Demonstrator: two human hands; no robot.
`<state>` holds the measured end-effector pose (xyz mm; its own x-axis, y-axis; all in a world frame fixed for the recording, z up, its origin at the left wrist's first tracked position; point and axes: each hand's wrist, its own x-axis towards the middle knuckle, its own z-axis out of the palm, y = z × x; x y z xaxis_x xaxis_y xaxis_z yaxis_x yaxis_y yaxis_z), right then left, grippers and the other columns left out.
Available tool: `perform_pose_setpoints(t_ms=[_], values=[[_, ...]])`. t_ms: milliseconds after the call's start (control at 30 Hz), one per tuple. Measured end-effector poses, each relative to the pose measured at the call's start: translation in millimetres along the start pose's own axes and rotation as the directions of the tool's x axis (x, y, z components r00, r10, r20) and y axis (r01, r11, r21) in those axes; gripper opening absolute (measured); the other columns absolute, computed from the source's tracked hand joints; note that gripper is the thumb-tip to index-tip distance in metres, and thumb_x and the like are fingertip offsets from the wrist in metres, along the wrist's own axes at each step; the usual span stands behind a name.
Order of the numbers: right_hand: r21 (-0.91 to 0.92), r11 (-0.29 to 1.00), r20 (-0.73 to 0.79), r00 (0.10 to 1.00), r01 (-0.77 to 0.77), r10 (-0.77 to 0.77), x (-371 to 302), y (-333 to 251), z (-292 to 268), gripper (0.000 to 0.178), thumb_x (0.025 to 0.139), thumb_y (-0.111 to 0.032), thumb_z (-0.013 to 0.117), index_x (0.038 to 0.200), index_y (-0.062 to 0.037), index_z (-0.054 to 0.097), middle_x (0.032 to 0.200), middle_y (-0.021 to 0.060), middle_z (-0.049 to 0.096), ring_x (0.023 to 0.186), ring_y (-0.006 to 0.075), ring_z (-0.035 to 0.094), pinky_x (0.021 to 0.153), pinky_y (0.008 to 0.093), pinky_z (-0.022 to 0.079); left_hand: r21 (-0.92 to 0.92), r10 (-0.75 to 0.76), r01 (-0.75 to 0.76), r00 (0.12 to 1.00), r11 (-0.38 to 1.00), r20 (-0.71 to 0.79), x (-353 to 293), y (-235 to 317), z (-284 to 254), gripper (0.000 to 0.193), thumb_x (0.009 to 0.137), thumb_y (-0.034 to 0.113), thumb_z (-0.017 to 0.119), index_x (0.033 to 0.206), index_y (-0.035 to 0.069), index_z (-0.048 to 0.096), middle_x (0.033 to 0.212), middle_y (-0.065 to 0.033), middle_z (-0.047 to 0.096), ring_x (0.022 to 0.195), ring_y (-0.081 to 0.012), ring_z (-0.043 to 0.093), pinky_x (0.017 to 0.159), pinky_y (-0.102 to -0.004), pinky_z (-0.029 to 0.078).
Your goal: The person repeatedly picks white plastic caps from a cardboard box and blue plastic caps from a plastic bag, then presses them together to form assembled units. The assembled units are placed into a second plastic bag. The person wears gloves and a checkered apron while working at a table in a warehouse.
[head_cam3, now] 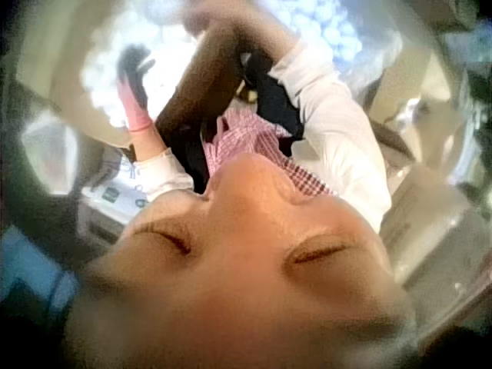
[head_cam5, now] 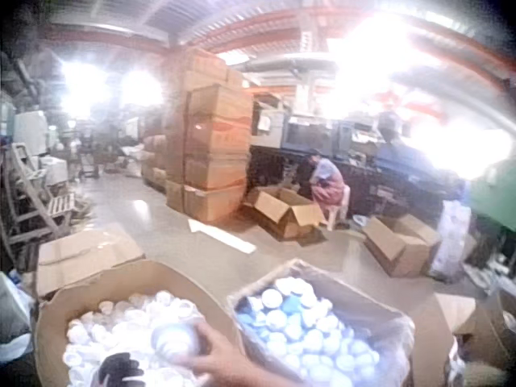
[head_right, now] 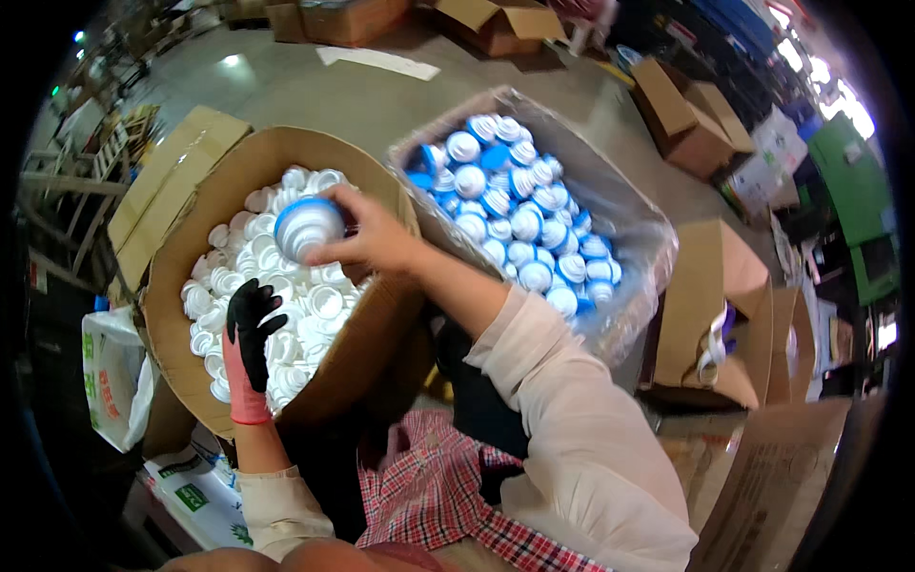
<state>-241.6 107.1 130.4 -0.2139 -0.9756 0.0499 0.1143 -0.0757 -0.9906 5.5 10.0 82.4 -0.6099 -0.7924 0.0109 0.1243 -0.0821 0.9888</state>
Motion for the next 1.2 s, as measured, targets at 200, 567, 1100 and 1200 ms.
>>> perform_pose_setpoints(t_ms=[200, 567, 1100, 1200], values=[[-0.19, 0.982, -0.521, 0.846, 0.008, -0.108, -87.8, 7.6, -163.5, 0.066, 0.072, -0.014, 0.083, 0.128, -0.0027, 0.049, 0.114, 0.0114, 0.06, 0.104, 0.022, 0.06, 0.091, 0.0333, 0.049, 0.236, 0.029, -0.024, 0.999, 0.972, -0.021, -3.5, -14.5, -3.7, 0.043, 0.098, 0.033, 0.05, 0.124, 0.0, 0.056, 0.109, -0.0139, 0.064, 0.098, -0.023, 0.065, 0.083, -0.035, 0.053], [-0.537, 0.434, -0.664, 0.68, -0.723, 0.312, -235.9, 127.9, -291.0, 0.08, 0.058, -0.036, 0.088, 0.122, -0.0045, 0.053, 0.12, 0.0208, 0.06, 0.11, 0.0337, 0.058, 0.093, 0.0397, 0.046, 0.264, -0.074, 0.054, 0.995, 0.963, 0.065, 9.9, -42.7, 17.8, 0.033, 0.097, 0.021, 0.053, 0.12, -0.003, 0.057, 0.106, -0.0125, 0.065, 0.095, -0.0202, 0.064, 0.081, -0.0317, 0.053], [-0.804, 0.101, -0.551, 0.799, -0.586, 0.242, -228.0, 159.1, -251.7, 0.064, 0.067, -0.034, 0.083, 0.122, -0.0083, 0.061, 0.117, 0.0194, 0.061, 0.11, 0.0346, 0.057, 0.093, 0.0419, 0.046, 0.479, -0.083, 0.0, 0.985, 0.878, 0.153, 5.6, -48.0, 13.9, 0.026, 0.089, 0.004, 0.055, 0.114, -0.001, 0.06, 0.103, -0.011, 0.067, 0.092, -0.0156, 0.063, 0.081, -0.0285, 0.049], [-0.841, 0.311, -0.473, 0.881, -0.442, -0.028, -191.6, 111.6, -225.0, 0.043, 0.077, -0.028, 0.076, 0.111, -0.0041, 0.066, 0.108, 0.0176, 0.064, 0.101, 0.0332, 0.061, 0.087, 0.041, 0.049, 0.603, 0.056, -0.162, 0.98, 0.781, 0.191, -0.9, -35.4, 17.6, 0.027, 0.087, 0.01, 0.062, 0.112, -0.002, 0.06, 0.106, -0.0174, 0.067, 0.097, -0.0302, 0.066, 0.085, -0.0364, 0.05]])
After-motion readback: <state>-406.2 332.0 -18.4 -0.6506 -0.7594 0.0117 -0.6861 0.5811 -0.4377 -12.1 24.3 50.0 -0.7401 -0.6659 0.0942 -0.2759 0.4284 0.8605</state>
